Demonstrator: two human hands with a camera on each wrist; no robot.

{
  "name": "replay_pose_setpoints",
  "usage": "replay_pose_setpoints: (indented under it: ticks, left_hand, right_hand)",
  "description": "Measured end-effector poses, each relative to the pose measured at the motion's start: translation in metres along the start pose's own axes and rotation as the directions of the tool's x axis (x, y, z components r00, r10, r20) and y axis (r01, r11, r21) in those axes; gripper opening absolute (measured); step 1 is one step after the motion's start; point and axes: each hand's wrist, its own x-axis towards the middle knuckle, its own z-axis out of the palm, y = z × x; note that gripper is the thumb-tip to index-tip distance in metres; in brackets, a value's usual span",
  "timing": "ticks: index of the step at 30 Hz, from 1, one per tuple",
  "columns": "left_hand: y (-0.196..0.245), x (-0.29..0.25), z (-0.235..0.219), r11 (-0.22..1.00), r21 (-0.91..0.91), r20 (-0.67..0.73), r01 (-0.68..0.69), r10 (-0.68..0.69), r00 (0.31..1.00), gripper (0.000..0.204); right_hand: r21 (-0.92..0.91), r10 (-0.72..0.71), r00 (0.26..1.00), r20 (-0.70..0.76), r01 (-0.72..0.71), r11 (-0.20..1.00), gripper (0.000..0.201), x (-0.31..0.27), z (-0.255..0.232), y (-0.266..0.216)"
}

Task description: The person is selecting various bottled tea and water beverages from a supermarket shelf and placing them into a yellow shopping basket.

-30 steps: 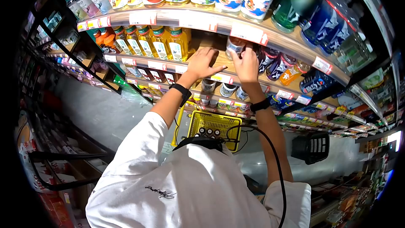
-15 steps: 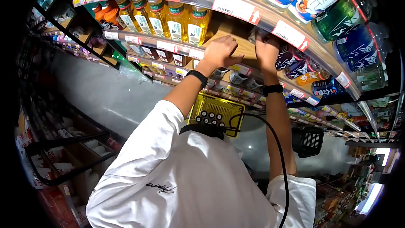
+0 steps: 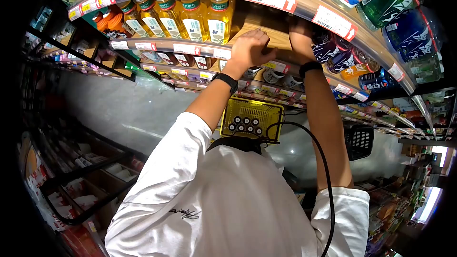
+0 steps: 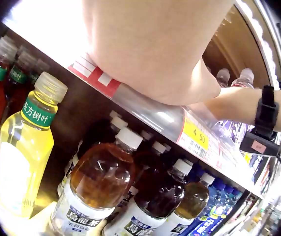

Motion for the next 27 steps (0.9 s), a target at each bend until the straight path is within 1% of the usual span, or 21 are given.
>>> replay_pose_setpoints:
  ticks: [2,3,4,5,6,8,9,10,11,15,17,18,20,23,25,26,27]
  left_hand:
    - [0.000,0.001,0.002,1.000,0.008,0.001,0.002,-0.002,1.000,0.041]
    - [0.000,-0.001,0.002,0.999,-0.010,0.043,0.033,-0.033,0.999,0.043]
    - [0.000,-0.001,0.002,0.998,-0.025,0.083,0.064,-0.062,0.995,0.045]
    - [-0.002,0.000,0.001,0.998,-0.020,0.079,0.062,-0.060,0.995,0.045]
    - [-0.001,-0.001,0.002,0.998,-0.019,0.083,0.066,-0.064,0.994,0.045]
    - [0.000,-0.001,0.001,0.998,-0.012,0.086,0.066,-0.065,0.994,0.045]
    - [0.001,-0.001,0.001,0.999,0.005,0.058,0.048,-0.048,0.997,0.043]
    - [0.001,0.000,0.001,0.999,0.023,0.029,0.028,-0.029,0.999,0.041]
    - [0.002,0.000,0.001,0.999,0.027,0.029,0.024,-0.025,0.999,0.041]
    - [0.001,-0.001,0.000,0.998,0.057,0.060,0.009,-0.012,0.998,0.042]
    - [0.002,-0.002,0.001,0.997,0.072,0.065,-0.004,0.000,0.998,0.042]
    - [0.002,-0.001,0.001,0.996,0.088,0.076,0.000,-0.007,0.997,0.043]
    - [0.001,-0.002,0.003,0.994,0.107,0.085,-0.003,-0.006,0.996,0.043]
    - [0.001,-0.002,0.006,0.990,0.141,0.056,-0.008,0.000,0.998,0.043]
    - [0.000,-0.001,0.005,0.992,0.121,0.130,0.032,-0.048,0.990,0.047]
    - [0.001,0.000,0.004,0.992,0.121,0.096,0.021,-0.033,0.995,0.042]
    - [0.002,0.000,0.003,0.992,0.123,0.096,0.019,-0.031,0.995,0.042]
  right_hand:
    - [0.044,-0.204,0.974,-0.101,0.209,0.977,0.040,0.003,0.000,0.003]
    - [0.044,-0.204,0.974,-0.101,0.209,0.977,0.040,0.002,0.001,0.003]
    - [0.045,-0.202,0.970,-0.137,0.210,0.977,0.041,0.001,0.003,0.003]
    - [0.049,-0.202,0.964,-0.176,0.213,0.976,0.041,0.004,0.006,0.003]
    - [0.049,-0.202,0.964,-0.175,0.213,0.976,0.041,0.004,0.007,0.004]
    - [0.071,-0.131,0.990,-0.061,0.135,0.988,0.042,0.008,0.012,0.012]
    - [0.071,-0.131,0.990,-0.061,0.135,0.988,0.042,0.008,0.014,0.016]
    - [0.052,-0.101,0.995,-0.011,0.101,0.994,0.044,0.009,0.014,0.016]
    - [0.034,-0.069,0.997,0.037,0.068,0.997,0.046,0.010,0.013,0.017]
    - [0.018,-0.069,0.997,0.021,0.068,0.997,0.047,0.006,0.009,0.014]
    - [0.112,-0.033,0.998,0.061,0.026,0.993,0.044,0.003,0.000,0.005]
    - [0.114,-0.037,0.998,0.056,0.031,0.993,0.044,0.007,-0.002,0.002]
    - [0.079,-0.040,0.997,0.061,0.035,0.996,0.045,0.008,0.002,0.007]
    - [0.020,-0.026,0.996,0.083,0.024,1.000,0.046,0.009,0.009,0.014]
    - [-0.028,-0.008,0.994,0.106,0.011,1.000,0.047,0.014,0.016,0.019]
    - [-0.049,0.001,0.993,0.120,0.005,0.999,0.048,0.017,0.021,0.022]
    - [-0.074,0.011,0.991,0.135,-0.001,0.997,0.048,0.019,0.025,0.025]
